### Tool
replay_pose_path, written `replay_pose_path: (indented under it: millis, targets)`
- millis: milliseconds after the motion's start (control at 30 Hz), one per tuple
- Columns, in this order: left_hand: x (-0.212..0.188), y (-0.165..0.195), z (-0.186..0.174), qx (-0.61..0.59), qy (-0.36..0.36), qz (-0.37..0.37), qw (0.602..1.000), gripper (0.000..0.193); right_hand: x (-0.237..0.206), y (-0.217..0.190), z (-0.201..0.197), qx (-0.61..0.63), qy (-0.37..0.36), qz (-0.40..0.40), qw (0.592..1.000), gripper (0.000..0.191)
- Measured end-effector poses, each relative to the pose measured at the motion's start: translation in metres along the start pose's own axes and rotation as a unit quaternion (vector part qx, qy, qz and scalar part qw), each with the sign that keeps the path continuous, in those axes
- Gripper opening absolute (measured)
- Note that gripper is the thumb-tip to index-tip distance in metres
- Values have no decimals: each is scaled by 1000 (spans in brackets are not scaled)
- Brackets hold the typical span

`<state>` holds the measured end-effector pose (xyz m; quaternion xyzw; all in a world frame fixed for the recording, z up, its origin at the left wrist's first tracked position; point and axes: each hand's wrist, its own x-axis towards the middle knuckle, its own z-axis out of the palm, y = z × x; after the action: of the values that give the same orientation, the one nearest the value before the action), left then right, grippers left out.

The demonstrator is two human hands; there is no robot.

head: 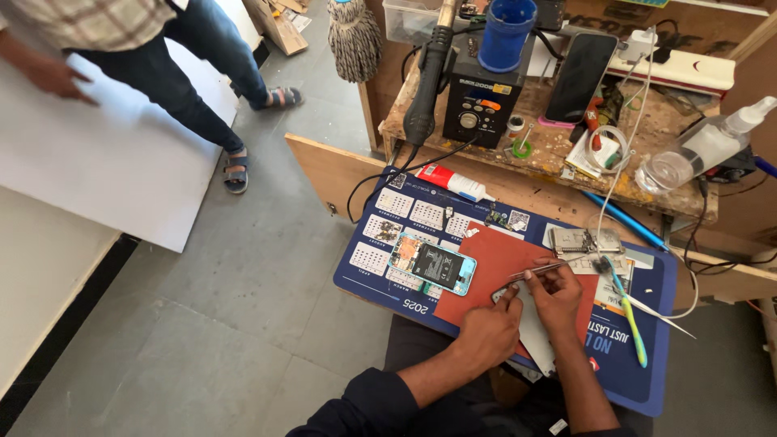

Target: The person applies adhesive to the edges of a smartphone screen assembly using a tube and spreads it with a metal tool. They work on a blue mat with various tools and phone parts nearby.

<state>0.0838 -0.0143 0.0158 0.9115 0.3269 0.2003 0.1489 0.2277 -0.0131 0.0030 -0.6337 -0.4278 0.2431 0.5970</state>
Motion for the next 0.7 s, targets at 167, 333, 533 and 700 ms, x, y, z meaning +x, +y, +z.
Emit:
replay_pose_path:
  millis: [167, 333, 533, 700]
  targets:
    - [2, 2, -6, -7, 13, 2, 1000, 30, 0, -3, 0, -14, 5, 0, 1000, 24]
    - [5, 2, -5, -21, 7, -2, 1000, 27, 1, -1, -2, -24, 14, 20, 999, 27]
    - [1, -4, 5, -38, 42, 7, 998, 32, -4, 6, -3, -12, -1, 33, 999, 25]
    - [-13, 2, 17, 3, -31, -34, 999, 31, -9, 8, -3, 28, 4, 46, 999, 22]
